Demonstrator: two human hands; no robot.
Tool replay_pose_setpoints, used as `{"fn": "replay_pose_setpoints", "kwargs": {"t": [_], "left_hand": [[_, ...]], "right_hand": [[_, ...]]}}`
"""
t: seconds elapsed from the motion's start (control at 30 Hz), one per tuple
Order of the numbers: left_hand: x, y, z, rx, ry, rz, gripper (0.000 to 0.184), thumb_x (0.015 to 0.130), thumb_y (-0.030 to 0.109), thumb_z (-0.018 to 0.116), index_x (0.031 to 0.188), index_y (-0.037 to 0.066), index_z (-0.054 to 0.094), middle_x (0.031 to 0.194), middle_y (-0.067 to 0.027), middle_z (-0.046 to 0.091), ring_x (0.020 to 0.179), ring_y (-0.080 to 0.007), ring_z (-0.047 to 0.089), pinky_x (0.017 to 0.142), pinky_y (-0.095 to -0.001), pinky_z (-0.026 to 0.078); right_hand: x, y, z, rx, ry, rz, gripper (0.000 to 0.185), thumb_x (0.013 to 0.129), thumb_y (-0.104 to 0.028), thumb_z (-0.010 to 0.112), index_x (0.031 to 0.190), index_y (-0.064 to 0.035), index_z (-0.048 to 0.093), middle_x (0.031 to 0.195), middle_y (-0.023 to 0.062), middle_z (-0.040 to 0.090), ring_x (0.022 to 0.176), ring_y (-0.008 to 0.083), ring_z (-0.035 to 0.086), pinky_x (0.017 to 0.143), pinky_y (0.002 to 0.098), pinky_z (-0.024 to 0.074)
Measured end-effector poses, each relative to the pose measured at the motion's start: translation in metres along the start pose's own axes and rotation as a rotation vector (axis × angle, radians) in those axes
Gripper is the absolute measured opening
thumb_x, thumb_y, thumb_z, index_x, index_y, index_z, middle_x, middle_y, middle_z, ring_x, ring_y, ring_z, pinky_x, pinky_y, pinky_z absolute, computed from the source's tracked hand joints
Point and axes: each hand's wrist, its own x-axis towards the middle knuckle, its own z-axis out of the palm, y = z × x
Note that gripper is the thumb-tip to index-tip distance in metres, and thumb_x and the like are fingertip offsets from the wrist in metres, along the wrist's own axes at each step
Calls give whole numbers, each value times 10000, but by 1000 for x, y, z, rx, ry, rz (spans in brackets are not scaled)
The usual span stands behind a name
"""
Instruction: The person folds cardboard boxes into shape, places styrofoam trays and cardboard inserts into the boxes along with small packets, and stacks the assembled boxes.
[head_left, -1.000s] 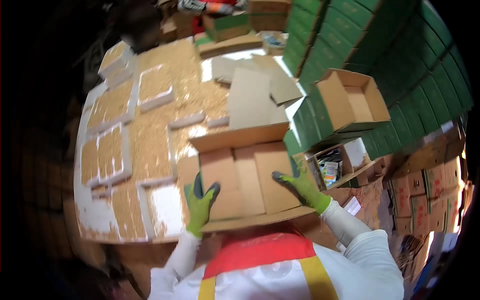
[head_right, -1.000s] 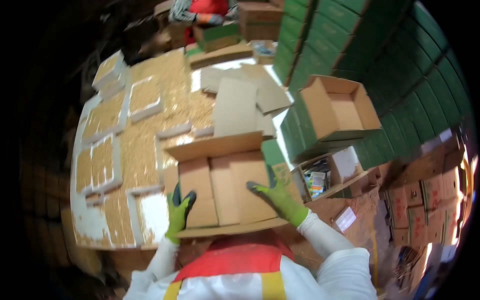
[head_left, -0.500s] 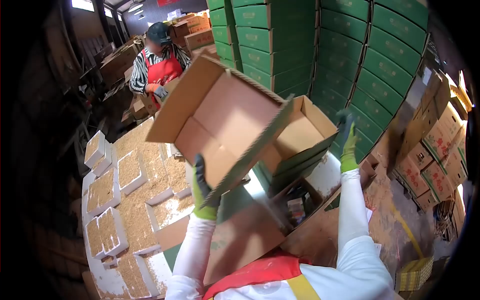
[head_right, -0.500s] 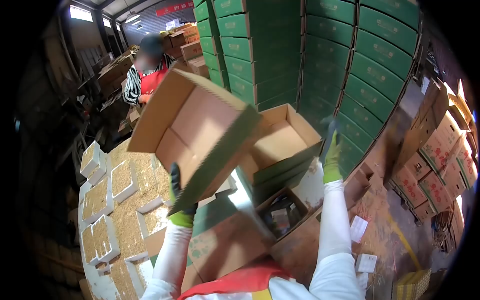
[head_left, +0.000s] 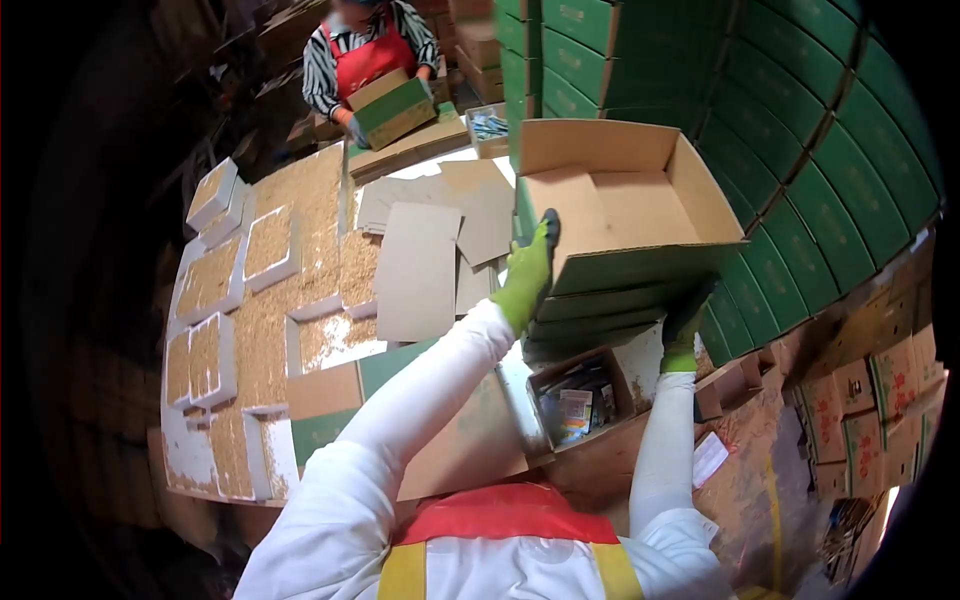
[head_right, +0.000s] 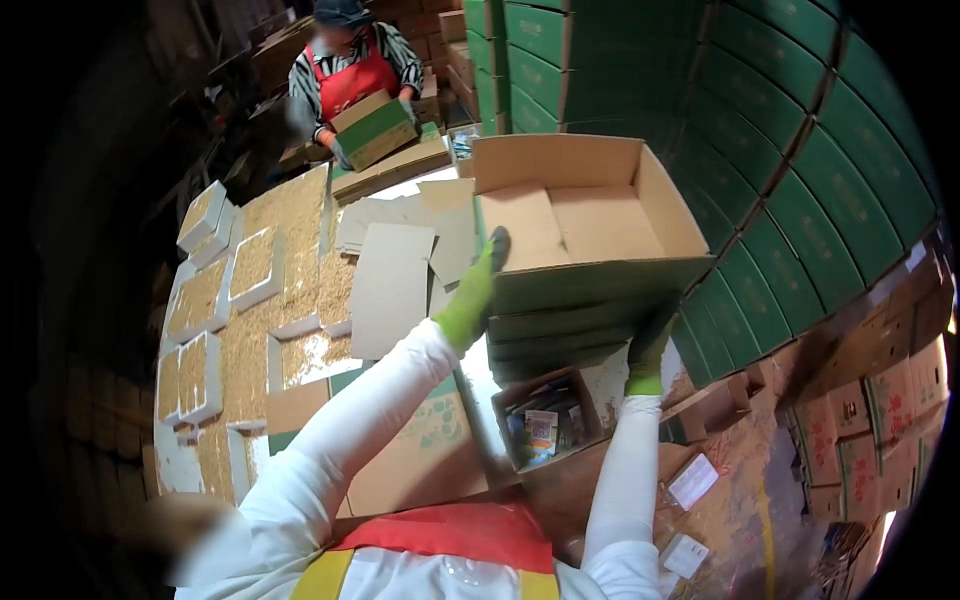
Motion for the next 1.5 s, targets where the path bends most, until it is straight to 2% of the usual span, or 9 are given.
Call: {"fn": "replay_pose_setpoints", "kwargs": {"t": [0.07,0.27,0.43,0.53,0.8,0.93,1.13,1.3,1.5], "left_hand": [[-35,43,-2,-105,-185,85,883,955,627,453,1531,6,206,1617,-147,153,1496,-228,120,1199,-303,75],[-106,-2,-143,-370,122,-100,663,976,594,442,1337,46,534,1174,-119,621,1103,-183,585,912,-418,489],[-310,-97,-338,521,896,169,543,890,127,687,1347,-76,474,1268,-178,577,1120,-242,580,966,-324,471],[-401,-102,-331,46,421,-451,891,798,217,777,1460,-83,261,1406,-239,463,1286,-318,469,1076,-391,376],[-421,5,-389,1028,-143,281,829,714,353,813,1418,71,479,1440,-284,423,1370,-406,385,1148,-420,301],[-363,117,-421,719,-217,-425,559,716,371,808,1202,119,692,1163,-149,684,1016,-282,671,860,-366,524],[-283,119,-351,1286,148,781,808,635,323,845,1347,97,535,1220,-152,631,1143,-335,585,1017,-471,404],[-293,85,-301,1394,368,989,639,662,267,818,1231,100,581,1164,-111,634,1145,-327,572,1025,-524,367],[-335,85,-286,1020,148,824,462,672,241,812,1084,122,642,1071,-83,648,1037,-289,596,965,-432,440]], "right_hand": [[-6,-31,15,-3,-24,52,639,1070,-427,254,1566,-73,64,1638,75,66,1490,215,109,1211,379,79],[-32,-38,-14,-416,341,-147,406,1020,-219,518,1359,3,509,1276,134,594,1113,230,567,982,344,436],[-227,-123,103,-451,-640,242,464,918,-166,664,1322,18,525,1210,129,623,1098,232,596,964,328,462],[-310,-54,98,-1076,-822,250,979,797,-498,726,1440,107,304,1470,319,347,1380,445,333,1131,447,293],[-229,-236,228,-1565,-1251,93,658,834,-508,670,1251,-13,551,1121,191,624,997,362,620,828,458,500],[-213,-268,275,-917,-1222,-896,497,795,-427,705,1140,-84,601,1009,155,644,926,345,628,782,423,495],[-183,-229,338,-1162,-1425,-534,350,881,-337,613,1144,-105,605,1031,158,674,921,378,647,779,463,502],[-117,-182,386,-851,-1761,-111,603,945,-518,522,1392,-112,507,1284,154,608,1208,297,552,1012,395,422],[-174,-212,415,-953,-1507,-780,413,854,-395,664,1144,-101,652,1024,160,675,973,346,635,855,442,486]]}}
